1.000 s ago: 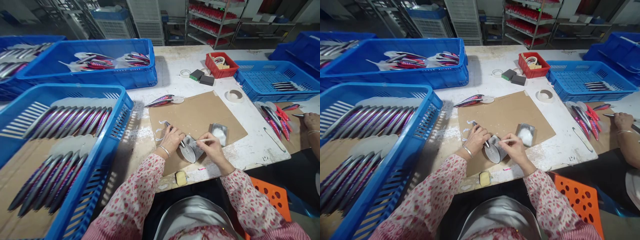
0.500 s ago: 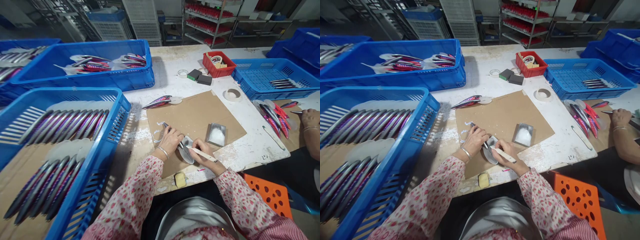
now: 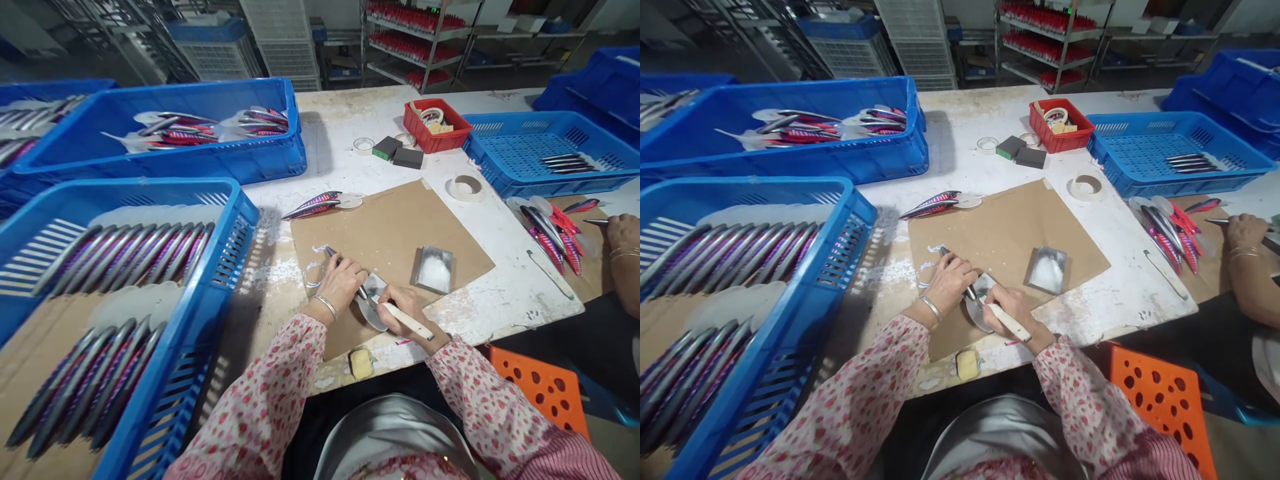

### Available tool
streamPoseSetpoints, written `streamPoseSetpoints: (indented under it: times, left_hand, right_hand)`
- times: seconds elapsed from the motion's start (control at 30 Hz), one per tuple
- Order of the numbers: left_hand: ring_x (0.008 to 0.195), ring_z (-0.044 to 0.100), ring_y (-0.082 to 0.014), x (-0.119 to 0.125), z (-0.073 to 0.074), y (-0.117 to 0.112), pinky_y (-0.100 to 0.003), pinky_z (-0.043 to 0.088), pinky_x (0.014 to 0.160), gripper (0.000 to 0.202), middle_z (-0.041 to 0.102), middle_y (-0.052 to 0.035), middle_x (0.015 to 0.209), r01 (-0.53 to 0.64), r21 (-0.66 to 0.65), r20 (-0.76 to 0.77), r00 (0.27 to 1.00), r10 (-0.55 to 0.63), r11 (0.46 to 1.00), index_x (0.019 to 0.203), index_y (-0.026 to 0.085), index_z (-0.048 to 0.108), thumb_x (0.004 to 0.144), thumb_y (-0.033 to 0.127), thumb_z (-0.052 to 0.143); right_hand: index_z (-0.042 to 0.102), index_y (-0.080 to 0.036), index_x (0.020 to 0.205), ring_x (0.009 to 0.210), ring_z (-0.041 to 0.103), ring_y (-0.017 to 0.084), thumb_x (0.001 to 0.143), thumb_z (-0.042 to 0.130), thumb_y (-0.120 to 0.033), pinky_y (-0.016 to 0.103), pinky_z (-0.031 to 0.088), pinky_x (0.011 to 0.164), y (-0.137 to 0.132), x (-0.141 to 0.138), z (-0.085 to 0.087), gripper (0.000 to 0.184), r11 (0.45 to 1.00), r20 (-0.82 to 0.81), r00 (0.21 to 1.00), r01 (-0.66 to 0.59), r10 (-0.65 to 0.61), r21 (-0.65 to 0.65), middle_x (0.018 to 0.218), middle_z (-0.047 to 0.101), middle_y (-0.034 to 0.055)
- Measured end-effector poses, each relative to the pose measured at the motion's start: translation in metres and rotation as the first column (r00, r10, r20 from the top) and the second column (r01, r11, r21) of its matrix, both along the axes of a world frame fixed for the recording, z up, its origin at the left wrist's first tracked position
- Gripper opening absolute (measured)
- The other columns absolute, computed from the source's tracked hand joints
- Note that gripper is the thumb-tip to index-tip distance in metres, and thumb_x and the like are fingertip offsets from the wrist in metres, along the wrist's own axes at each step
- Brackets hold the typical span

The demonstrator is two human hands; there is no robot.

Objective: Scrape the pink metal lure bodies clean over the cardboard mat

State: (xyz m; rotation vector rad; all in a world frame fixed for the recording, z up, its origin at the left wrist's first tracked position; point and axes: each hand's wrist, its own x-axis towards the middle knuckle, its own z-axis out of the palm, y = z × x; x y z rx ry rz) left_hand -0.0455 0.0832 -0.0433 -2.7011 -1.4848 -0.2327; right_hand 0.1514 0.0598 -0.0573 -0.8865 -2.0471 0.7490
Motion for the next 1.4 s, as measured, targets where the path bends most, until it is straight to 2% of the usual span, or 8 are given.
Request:
streamPoseSetpoints:
  times: [0.2, 0.37, 0.57, 0.73, 0.9, 1.07, 1.2, 1.4]
  left_hand:
    - [0.094, 0.052, -0.0207, 0.001, 0.001, 0.000, -0.048, 0.029, 0.104, 0.028, 0.062, -0.0030, 0.085, -0.009, -0.026, 0.004, 1.000, 0.009, 1.000, 0.091, 0.022, 0.064, 0.093, 0.011, 0.039]
    - [0.093, 0.052, -0.0208, 0.001, -0.001, 0.000, -0.049, 0.029, 0.104, 0.025, 0.062, -0.0033, 0.086, -0.002, -0.009, 0.021, 1.000, 0.002, 1.000, 0.090, 0.022, 0.063, 0.091, 0.010, 0.041]
    - [0.092, 0.052, -0.0209, 0.001, -0.001, 0.001, -0.048, 0.030, 0.101, 0.028, 0.064, -0.0038, 0.085, 0.000, 0.004, -0.011, 1.000, 0.000, 1.000, 0.091, 0.022, 0.064, 0.092, 0.009, 0.040]
    - [0.091, 0.051, -0.0209, 0.001, 0.003, 0.001, -0.045, 0.031, 0.101, 0.026, 0.064, -0.0029, 0.085, 0.009, -0.001, -0.001, 1.000, -0.009, 1.000, 0.092, 0.024, 0.064, 0.092, 0.012, 0.041]
    - [0.091, 0.051, -0.0217, 0.003, 0.006, 0.000, -0.048, 0.030, 0.103, 0.026, 0.062, -0.0039, 0.084, -0.013, -0.029, -0.023, 1.000, 0.013, 1.000, 0.088, 0.022, 0.064, 0.092, 0.011, 0.041]
    - [0.092, 0.052, -0.0216, 0.003, 0.005, -0.001, -0.049, 0.030, 0.105, 0.029, 0.062, -0.0040, 0.086, -0.024, -0.039, -0.032, 0.999, 0.023, 0.999, 0.090, 0.023, 0.065, 0.092, 0.011, 0.039]
    - [0.095, 0.053, -0.0222, 0.002, 0.004, -0.001, -0.050, 0.031, 0.105, 0.029, 0.063, -0.0038, 0.088, -0.018, -0.026, -0.011, 1.000, 0.018, 0.999, 0.092, 0.022, 0.065, 0.092, 0.009, 0.038]
    - [0.093, 0.053, -0.0209, 0.002, 0.001, -0.001, -0.050, 0.033, 0.104, 0.026, 0.063, -0.0031, 0.084, -0.020, 0.007, -0.010, 1.000, 0.020, 1.000, 0.088, 0.021, 0.063, 0.091, 0.008, 0.041]
  right_hand:
    - [0.045, -0.025, 0.071, 0.054, 0.049, 0.016, 0.080, 0.049, -0.026, 0.029, 0.039, 0.055, 0.000, 0.000, -0.002, 0.011, 1.000, 0.024, 1.000, -0.004, 0.004, 0.001, 0.060, 0.054, -0.0001]
    - [0.043, -0.025, 0.068, 0.053, 0.047, 0.015, 0.080, 0.047, -0.028, 0.029, 0.038, 0.055, 0.000, 0.000, -0.002, 0.013, 1.000, 0.005, 1.000, -0.011, 0.011, -0.008, 0.059, 0.052, -0.0008]
    - [0.042, -0.025, 0.066, 0.052, 0.045, 0.016, 0.079, 0.048, -0.031, 0.031, 0.040, 0.057, -0.002, 0.002, 0.001, 0.015, 0.995, 0.006, 1.000, -0.026, 0.027, -0.098, 0.057, 0.051, -0.0001]
    - [0.048, -0.024, 0.070, 0.056, 0.052, 0.016, 0.080, 0.048, -0.028, 0.029, 0.039, 0.057, -0.004, 0.004, 0.003, 0.012, 0.987, -0.093, 0.996, 0.002, -0.017, -0.159, 0.063, 0.055, -0.0007]
    - [0.049, -0.024, 0.073, 0.057, 0.052, 0.016, 0.082, 0.049, -0.030, 0.030, 0.039, 0.059, -0.005, 0.002, 0.004, 0.011, 0.991, -0.090, 0.996, -0.002, -0.011, -0.137, 0.065, 0.055, -0.0002]
    - [0.048, -0.024, 0.069, 0.056, 0.050, 0.016, 0.082, 0.048, -0.029, 0.031, 0.039, 0.059, -0.003, 0.003, 0.006, 0.014, 0.983, -0.076, 0.997, -0.029, 0.016, -0.180, 0.062, 0.055, -0.0007]
    - [0.049, -0.024, 0.069, 0.056, 0.052, 0.016, 0.083, 0.049, -0.033, 0.030, 0.039, 0.058, -0.001, 0.004, 0.010, 0.017, 0.970, -0.102, 0.995, -0.038, 0.014, -0.240, 0.063, 0.055, -0.0011]
    - [0.050, -0.024, 0.070, 0.058, 0.052, 0.016, 0.083, 0.049, -0.033, 0.030, 0.040, 0.059, -0.002, 0.001, 0.012, 0.016, 0.975, -0.090, 0.996, -0.038, 0.019, -0.217, 0.065, 0.057, 0.0004]
